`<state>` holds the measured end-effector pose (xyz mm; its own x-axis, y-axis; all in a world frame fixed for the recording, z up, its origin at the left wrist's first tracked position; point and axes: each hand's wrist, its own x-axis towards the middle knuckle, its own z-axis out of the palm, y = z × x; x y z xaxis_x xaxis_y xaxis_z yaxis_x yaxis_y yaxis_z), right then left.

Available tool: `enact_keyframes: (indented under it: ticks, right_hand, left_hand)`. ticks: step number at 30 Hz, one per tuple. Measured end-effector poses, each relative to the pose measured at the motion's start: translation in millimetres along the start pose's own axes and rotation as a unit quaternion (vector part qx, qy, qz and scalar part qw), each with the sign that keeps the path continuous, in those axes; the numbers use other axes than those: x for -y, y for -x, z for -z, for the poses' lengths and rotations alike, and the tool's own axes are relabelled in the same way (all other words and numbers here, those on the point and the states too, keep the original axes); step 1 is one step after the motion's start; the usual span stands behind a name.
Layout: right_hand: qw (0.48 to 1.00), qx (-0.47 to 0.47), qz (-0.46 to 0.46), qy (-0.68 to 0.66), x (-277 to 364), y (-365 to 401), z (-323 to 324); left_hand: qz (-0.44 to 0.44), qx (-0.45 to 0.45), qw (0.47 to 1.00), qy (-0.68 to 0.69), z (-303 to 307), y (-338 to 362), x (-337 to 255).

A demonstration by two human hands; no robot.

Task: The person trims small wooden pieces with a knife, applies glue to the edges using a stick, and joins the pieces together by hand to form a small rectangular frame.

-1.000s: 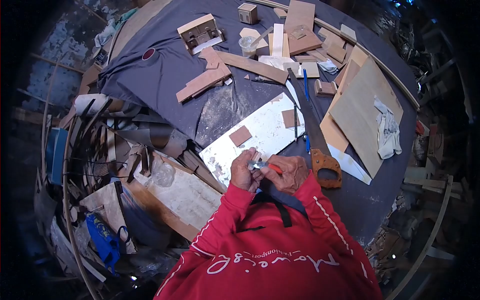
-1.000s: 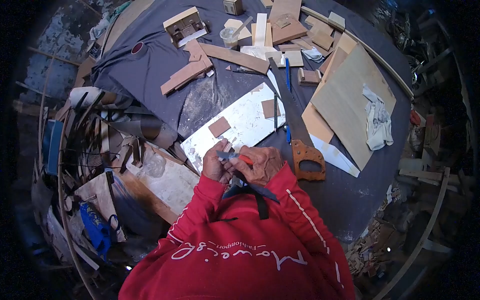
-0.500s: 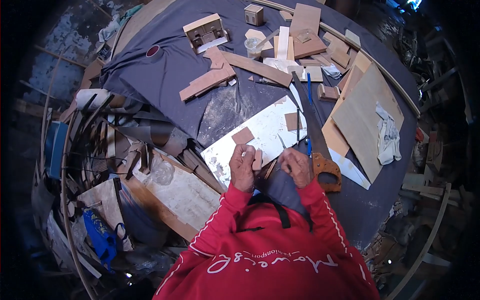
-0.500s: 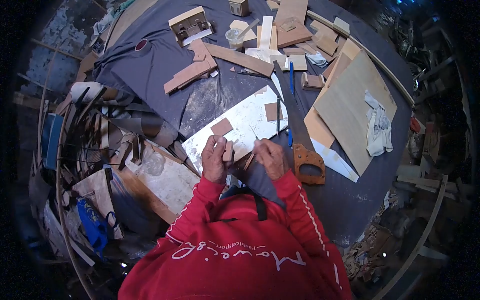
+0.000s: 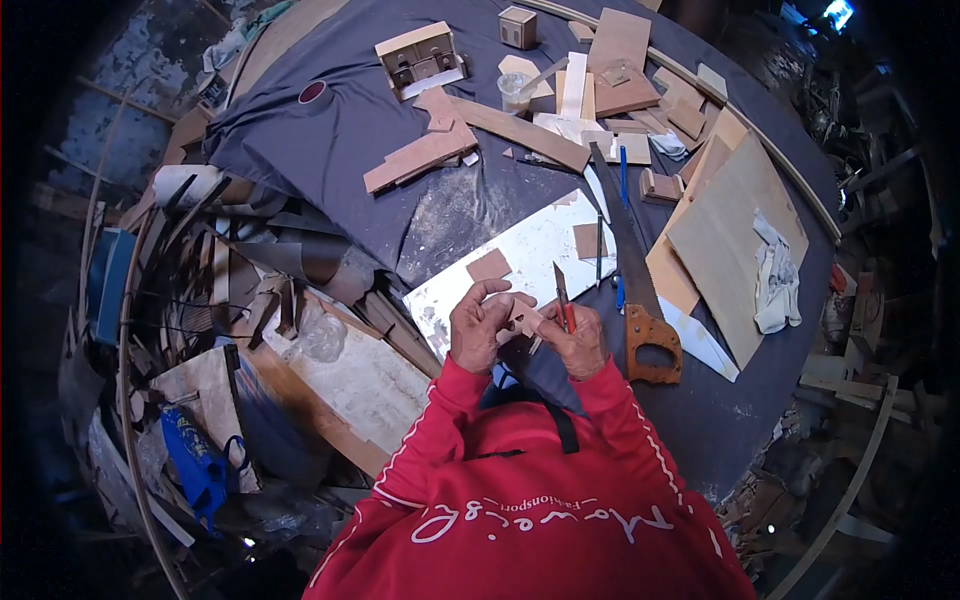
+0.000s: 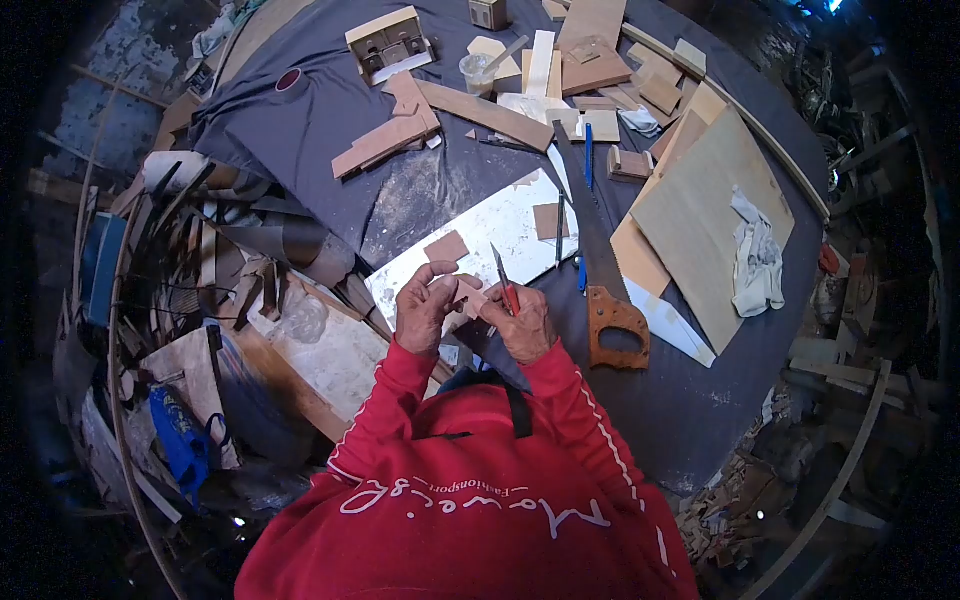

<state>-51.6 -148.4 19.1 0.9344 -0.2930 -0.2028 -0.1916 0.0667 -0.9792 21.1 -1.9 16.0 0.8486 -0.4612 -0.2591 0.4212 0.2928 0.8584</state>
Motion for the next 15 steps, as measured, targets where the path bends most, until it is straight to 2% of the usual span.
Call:
enact_keyframes:
  ticks: [1, 4, 7, 10, 13, 15]
  right_hand:
    - [1.000, 0.004, -0.012, -0.016, 0.1, 0.2, -0.1]
    - [0.987, 0.025, -0.090, -0.134, -6.0, -1.4, 2.1]
    - [0.929, 0.024, -0.168, -0.328, 6.7, 3.4, -1.8]
    - [0.854, 0.083, -0.253, -0.447, 10.6, 1.6, 0.0]
    - [0.816, 0.147, -0.278, -0.486, -0.3, -4.0, 3.6]
    - [0.890, 0.059, -0.243, -0.381, 2.1, -1.2, -2.0]
  left_hand:
    - [-0.017, 0.025, 0.999, -0.015, 1.7, 0.0, -0.5]
    - [0.021, 0.060, 0.995, 0.072, 2.0, 0.1, -8.9]
    - [0.061, 0.068, 0.968, 0.232, 1.2, -0.6, -7.6]
    - [0.004, 0.095, 0.991, 0.090, 2.0, 3.4, -6.8]
    - [-0.025, 0.076, 0.996, -0.026, 1.9, 5.6, -9.6]
    - [-0.044, 0.023, 0.998, -0.043, 0.5, 5.1, -8.1]
